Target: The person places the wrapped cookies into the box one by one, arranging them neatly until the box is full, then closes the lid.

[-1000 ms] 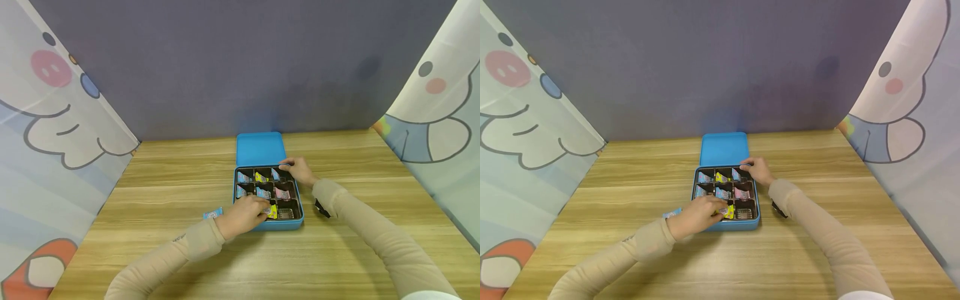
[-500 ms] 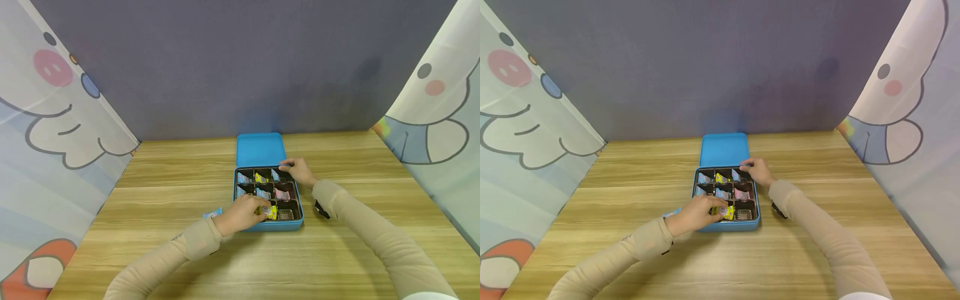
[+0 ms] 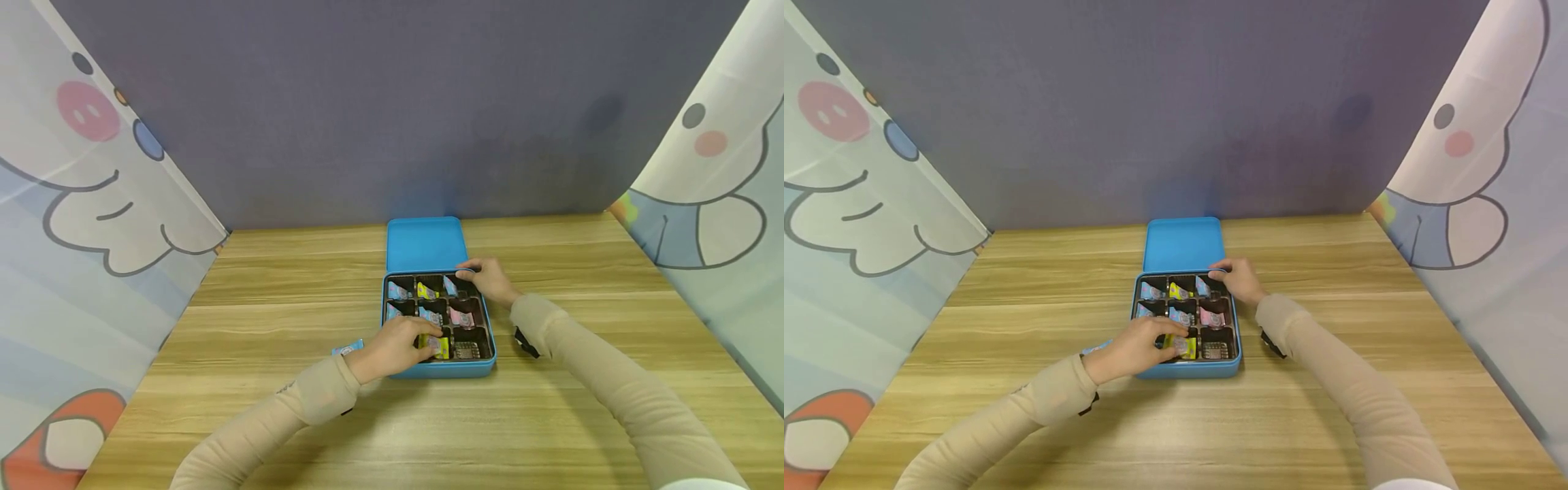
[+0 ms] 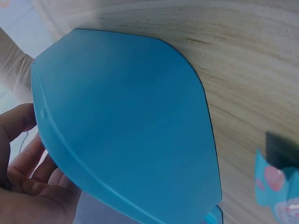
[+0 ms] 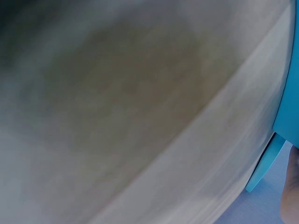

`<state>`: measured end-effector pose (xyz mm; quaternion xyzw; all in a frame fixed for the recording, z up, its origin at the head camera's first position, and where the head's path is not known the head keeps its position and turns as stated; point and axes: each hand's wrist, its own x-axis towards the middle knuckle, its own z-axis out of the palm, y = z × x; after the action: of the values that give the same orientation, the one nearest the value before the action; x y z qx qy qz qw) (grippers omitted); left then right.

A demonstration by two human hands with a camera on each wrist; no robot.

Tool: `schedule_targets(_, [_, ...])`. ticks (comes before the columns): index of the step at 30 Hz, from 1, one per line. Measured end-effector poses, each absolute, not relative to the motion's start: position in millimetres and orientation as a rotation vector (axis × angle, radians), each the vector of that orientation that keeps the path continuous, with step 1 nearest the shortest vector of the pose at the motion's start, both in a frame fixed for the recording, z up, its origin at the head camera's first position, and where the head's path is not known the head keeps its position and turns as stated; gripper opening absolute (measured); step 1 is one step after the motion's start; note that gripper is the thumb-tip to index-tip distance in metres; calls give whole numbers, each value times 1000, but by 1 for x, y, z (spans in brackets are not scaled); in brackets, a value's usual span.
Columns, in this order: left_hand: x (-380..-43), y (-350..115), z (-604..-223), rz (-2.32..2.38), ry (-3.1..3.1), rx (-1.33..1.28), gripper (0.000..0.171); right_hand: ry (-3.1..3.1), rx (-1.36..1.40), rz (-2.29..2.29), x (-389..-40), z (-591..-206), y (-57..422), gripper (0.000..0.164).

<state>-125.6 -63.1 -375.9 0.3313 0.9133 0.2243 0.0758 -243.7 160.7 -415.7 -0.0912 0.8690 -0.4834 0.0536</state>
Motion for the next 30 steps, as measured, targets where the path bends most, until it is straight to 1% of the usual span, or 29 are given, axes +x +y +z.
schedule_targets(8, [-126, -64, -375, 680, 2730, 997, 30, 2626, -297, -1472, -245, -415, 162, 30])
schedule_targets(14, [-127, -65, -375, 702, 2714, 974, 32, 2641, -289, -1470, -245, -416, 161, 27])
schedule_targets(21, [-128, -70, -373, 790, 2692, 935, 34, 2634, -291, -1474, -246, -419, 161, 28])
schedule_targets(30, [-128, -82, -369, 841, 2714, 929, 31, 2650, -287, -1471, -244, -417, 160, 27])
